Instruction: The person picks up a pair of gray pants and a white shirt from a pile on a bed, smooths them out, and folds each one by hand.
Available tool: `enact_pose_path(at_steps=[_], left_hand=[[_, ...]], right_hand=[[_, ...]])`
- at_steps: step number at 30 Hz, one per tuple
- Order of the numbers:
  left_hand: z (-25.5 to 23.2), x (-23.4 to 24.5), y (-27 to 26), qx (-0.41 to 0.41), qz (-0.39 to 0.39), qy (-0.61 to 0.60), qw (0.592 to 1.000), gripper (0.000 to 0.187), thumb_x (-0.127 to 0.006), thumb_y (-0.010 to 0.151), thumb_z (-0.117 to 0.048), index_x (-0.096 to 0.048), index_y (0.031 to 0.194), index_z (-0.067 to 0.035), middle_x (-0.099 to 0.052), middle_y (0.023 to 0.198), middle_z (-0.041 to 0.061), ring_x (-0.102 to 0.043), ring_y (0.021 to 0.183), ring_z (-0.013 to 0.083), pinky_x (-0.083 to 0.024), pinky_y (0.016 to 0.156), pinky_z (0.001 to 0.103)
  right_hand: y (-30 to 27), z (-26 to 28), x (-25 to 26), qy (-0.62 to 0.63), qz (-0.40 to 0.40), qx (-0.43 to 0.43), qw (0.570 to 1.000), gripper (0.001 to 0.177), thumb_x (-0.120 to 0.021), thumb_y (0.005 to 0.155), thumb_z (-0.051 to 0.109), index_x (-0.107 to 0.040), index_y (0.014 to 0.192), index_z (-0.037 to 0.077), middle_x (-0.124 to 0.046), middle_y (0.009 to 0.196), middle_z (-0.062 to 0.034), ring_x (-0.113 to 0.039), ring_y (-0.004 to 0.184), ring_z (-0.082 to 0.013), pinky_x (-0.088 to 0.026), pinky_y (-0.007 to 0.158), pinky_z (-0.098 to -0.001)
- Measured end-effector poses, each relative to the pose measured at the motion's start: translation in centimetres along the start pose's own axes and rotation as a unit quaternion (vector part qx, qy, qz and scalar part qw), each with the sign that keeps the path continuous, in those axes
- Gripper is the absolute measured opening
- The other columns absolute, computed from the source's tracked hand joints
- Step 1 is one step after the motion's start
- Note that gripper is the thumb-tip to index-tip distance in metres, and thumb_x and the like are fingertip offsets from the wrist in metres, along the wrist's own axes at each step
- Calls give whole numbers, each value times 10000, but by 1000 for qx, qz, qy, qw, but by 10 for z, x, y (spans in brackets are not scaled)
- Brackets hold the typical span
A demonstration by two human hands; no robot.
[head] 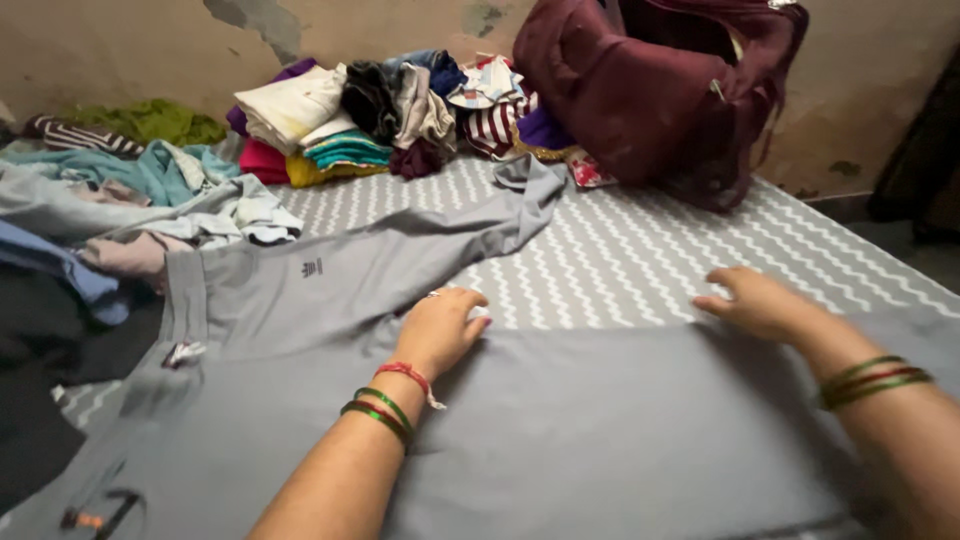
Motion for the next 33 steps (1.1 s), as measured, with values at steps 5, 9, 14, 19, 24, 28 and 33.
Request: enact_pose_path(at_steps=[5,9,14,19,24,28,33], left_hand=[[48,-17,33,-53,-12,76,996,356,-732,822,-280,-698,1153,-154,-683,1219,60,-617,1149,277,-495,929,444],[81,-30,62,8,-5,147,989,447,-746,813,-361,-679,1208,-164,-660,1269,31,-578,1188,240,-450,948,497],[116,-35,72,88,10,111,990,312,-663,853,-311,-686,1135,-181,-706,1166,-16,-640,1120,231,-490,911,456],[117,-40,76,82,-2,185,979,122,-586,995,-161,-677,1077,-163,-731,1067,33,-681,1069,241,-510,950,444],[86,9,68,-98,-196,58,974,125,-661,858,-144,-670,982,-130,-745,949,59,-687,1076,299,-453,959,538],[109,-2,76,-12,-22,-239,971,114,-620,947,-132,-642,1039,-68,-695,945,61,-624,925,223,-497,829,327],[137,-17,74,54,51,-406,911,123,-594,982,-157,-630,1030,-50,-610,897,-27,-532,857,65,-457,771,233]], right_hand=[[76,119,-19,46,-53,109,991,575,-693,894,354,-589,1385,74,-578,1432,-181,-542,1333,-353,-420,1135,-421],[117,208,-22,30,-56,168,984,578,-598,879,139,-524,1449,198,-508,1509,-73,-568,1297,-305,-475,1072,-404],[147,285,-32,-105,-29,219,970,778,-585,771,-22,-460,1475,286,-299,1628,-41,-557,1287,-296,-516,991,-408],[145,295,-13,34,-102,136,985,806,-626,880,89,-293,1594,260,-258,1661,34,-617,1168,-368,-503,967,-474],[143,305,-21,5,-124,285,950,552,-647,806,70,-546,1338,179,-486,1468,-40,-644,1138,-326,-541,890,-457],[146,275,-23,-67,-103,199,972,207,-653,865,158,-662,1072,167,-659,1179,-33,-663,1089,-302,-548,870,-451],[149,249,-15,-134,-83,128,979,205,-680,837,195,-717,1038,210,-642,1232,-14,-649,1116,-289,-547,908,-419]])
Point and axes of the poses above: each hand's wrist, its own y-axis towards the middle knuckle, its own x-axis out of the back of the hand, z = x × y, the point moved 8 cm from there along y, towards the middle knuckle
